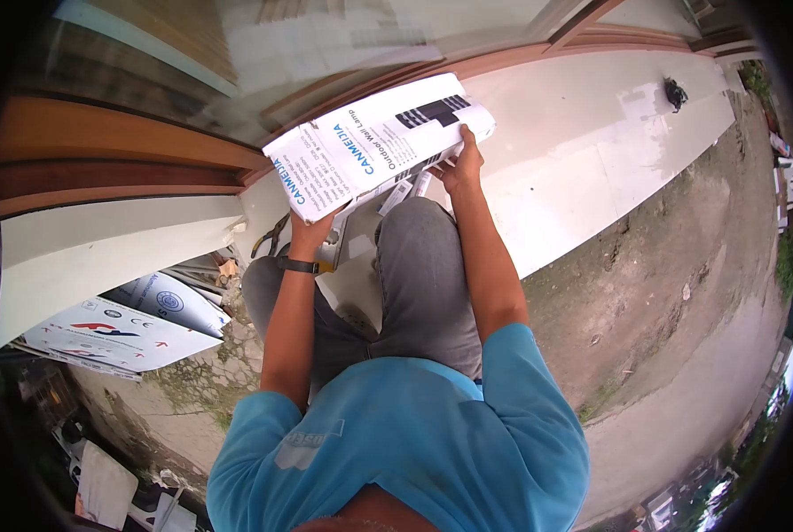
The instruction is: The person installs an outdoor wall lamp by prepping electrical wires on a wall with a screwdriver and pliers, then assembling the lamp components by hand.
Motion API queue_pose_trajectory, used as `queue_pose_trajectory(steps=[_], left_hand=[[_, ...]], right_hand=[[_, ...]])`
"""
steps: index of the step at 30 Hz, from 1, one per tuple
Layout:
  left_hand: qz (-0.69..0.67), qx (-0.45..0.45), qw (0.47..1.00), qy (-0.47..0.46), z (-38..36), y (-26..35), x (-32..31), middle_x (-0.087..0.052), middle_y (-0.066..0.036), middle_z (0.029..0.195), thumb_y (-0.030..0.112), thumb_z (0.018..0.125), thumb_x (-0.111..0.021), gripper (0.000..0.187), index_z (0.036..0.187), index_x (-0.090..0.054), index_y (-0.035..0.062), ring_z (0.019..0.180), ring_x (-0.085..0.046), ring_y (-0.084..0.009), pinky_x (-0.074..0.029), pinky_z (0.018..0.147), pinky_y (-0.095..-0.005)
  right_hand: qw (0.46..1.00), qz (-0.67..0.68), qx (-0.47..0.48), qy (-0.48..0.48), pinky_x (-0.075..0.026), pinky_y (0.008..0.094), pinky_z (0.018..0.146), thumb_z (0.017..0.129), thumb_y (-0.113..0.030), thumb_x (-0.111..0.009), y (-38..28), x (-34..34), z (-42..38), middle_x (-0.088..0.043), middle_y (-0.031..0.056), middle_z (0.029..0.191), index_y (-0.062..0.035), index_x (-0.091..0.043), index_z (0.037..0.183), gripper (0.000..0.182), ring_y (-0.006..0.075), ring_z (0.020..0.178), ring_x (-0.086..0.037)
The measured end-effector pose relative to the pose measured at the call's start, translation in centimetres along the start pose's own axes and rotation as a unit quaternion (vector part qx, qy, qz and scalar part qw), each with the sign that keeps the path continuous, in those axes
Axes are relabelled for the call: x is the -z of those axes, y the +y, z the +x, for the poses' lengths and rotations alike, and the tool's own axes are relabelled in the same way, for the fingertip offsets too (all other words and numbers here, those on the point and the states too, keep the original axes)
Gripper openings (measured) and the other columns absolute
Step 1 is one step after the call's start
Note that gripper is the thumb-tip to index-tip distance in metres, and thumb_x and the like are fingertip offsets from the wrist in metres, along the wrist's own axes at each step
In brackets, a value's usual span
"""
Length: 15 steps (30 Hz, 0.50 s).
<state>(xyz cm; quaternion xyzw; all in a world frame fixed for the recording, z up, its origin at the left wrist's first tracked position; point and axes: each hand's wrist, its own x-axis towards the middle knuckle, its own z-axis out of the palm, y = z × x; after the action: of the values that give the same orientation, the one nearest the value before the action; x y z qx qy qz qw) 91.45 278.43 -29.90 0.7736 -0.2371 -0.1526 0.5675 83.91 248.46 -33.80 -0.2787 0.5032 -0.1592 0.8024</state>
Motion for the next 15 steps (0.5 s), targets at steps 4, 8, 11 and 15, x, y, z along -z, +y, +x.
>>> queue_pose_trajectory(steps=[4, 8, 11, 15], left_hand=[[-0.067, 0.075, 0.995, 0.01, 0.7, 1.1, -0.3, -0.074, -0.012, 0.121, 0.016, 0.086, -0.082, 0.043, 0.125, -0.071, 0.0028, 0.11, -0.07, -0.0226, -0.055, 0.092, -0.0362], [0.1, 0.052, 0.993, -0.044, 2.1, 0.1, -0.7, -0.074, -0.014, 0.123, 0.026, 0.088, -0.082, 0.042, 0.122, -0.073, 0.0038, 0.109, -0.071, -0.0261, -0.056, 0.088, -0.0386], [0.002, 0.014, 1.0, 0.004, 2.3, 0.7, 0.4, -0.067, -0.016, 0.124, 0.019, 0.08, -0.088, 0.069, 0.135, -0.05, 0.0012, 0.112, -0.067, -0.025, -0.055, 0.093, -0.0385], [-0.192, 0.065, 0.978, 0.043, 0.9, 2.4, 2.0, -0.057, -0.015, 0.126, 0.007, 0.076, -0.086, 0.079, 0.137, -0.035, 0.0036, 0.115, -0.062, -0.0246, -0.052, 0.097, -0.0381]], right_hand=[[0.998, -0.051, 0.042, -0.004, -0.058, 0.0634, 0.087, 0.092, -0.054, -0.064, 0.1, 0.7, 1.3, -0.04, 0.0332, 0.141, 0.0039, -0.016, 0.154, 0.098, 0.049, 0.117, -0.058], [0.996, -0.058, 0.074, -0.001, -0.061, 0.0616, 0.082, 0.089, -0.053, -0.068, -0.3, 1.1, 2.0, -0.039, 0.0355, 0.143, 0.0015, -0.009, 0.157, 0.105, 0.05, 0.114, -0.061], [0.993, -0.036, 0.092, 0.061, -0.06, 0.0613, 0.081, 0.087, -0.053, -0.07, -0.5, 1.3, 2.8, -0.038, 0.0354, 0.146, -0.0033, 0.0, 0.161, 0.113, 0.0497, 0.115, -0.06], [0.99, -0.008, 0.108, 0.086, -0.056, 0.0623, 0.085, 0.085, -0.052, -0.072, -3.8, 4.8, 5.3, -0.04, 0.0333, 0.146, -0.0049, -0.005, 0.16, 0.111, 0.0475, 0.118, -0.058]])
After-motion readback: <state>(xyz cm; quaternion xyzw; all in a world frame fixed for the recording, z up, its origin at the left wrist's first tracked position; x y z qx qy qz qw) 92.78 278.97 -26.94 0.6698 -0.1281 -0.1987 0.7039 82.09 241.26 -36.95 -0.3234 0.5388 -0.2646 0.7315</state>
